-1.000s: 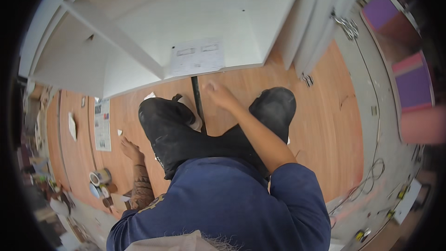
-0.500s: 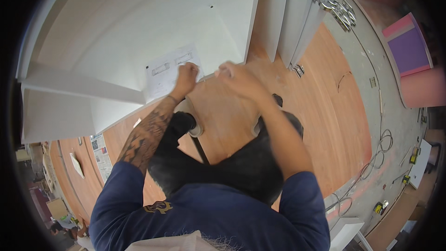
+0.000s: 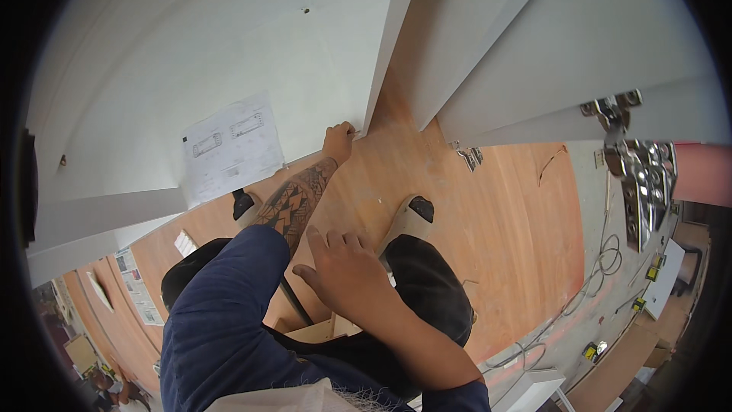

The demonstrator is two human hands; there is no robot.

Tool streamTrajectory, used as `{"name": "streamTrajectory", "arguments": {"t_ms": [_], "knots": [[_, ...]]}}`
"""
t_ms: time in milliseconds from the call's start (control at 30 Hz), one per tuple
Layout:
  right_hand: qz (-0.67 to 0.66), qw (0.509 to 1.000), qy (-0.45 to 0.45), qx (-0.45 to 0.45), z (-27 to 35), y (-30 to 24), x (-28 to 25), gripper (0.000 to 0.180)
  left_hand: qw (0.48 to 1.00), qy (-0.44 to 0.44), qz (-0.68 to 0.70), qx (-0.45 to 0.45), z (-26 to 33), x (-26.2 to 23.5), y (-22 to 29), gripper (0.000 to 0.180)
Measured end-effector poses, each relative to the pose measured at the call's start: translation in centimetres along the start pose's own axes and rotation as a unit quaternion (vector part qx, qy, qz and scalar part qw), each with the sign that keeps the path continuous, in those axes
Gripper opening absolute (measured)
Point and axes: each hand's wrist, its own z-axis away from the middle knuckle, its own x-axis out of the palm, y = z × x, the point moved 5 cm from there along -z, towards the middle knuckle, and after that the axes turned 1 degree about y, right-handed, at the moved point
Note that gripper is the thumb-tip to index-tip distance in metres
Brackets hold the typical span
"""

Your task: The person attaches a white door panel to a cabinet frame by aligning the hinges and securing them with screws using a power drill.

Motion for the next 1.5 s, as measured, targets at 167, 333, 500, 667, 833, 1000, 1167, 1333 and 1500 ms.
{"name": "streamTrajectory", "arguments": {"t_ms": [167, 333, 500, 667, 833, 1000, 1167, 1333, 1500], "knots": [[-0.009, 0.999, 0.031, 0.01, 0.4, 1.6, -0.9, 0.062, 0.993, 0.045, -0.082, 0.069, -0.2, 0.8, 1.6, 0.016], [-0.029, 0.999, 0.01, -0.007, -0.1, 1.5, -0.6, 0.061, 0.991, 0.113, -0.056, 0.035, 1.2, -2.5, -2.8, 0.028], [-0.026, 0.999, 0.007, 0.035, 0.7, 2.4, -1.8, 0.061, 0.931, 0.319, -0.028, -0.177, 7.8, -5.4, -6.2, 0.051], [-0.052, 0.998, -0.003, -0.022, 0.3, 0.0, -1.2, 0.062, 0.649, 0.476, 0.161, -0.571, 15.5, -12.1, -23.6, 0.045], [-0.023, 0.996, -0.043, 0.074, 0.5, 2.4, -0.2, 0.063, 0.632, 0.297, 0.541, -0.47, 12.4, -3.9, -22.8, 0.034], [-0.065, 0.993, 0.007, -0.097, -0.7, -5.0, -1.8, 0.061, 0.935, 0.209, 0.122, -0.257, 12.7, -27.3, -38.9, 0.029], [-0.003, 0.998, -0.025, 0.063, -1.0, 1.5, 0.1, 0.062, 0.603, 0.167, 0.528, -0.574, 12.2, -9.5, -20.2, 0.039], [-0.029, 0.998, -0.047, 0.002, -1.7, -1.6, -0.2, 0.062, 0.614, 0.206, 0.569, -0.507, 12.8, -13.6, -25.4, 0.04], [-0.026, 0.999, -0.022, 0.024, -2.4, -0.5, -0.4, 0.061, 0.605, 0.262, 0.578, -0.48, 12.2, -11.1, -23.6, 0.033]]}}
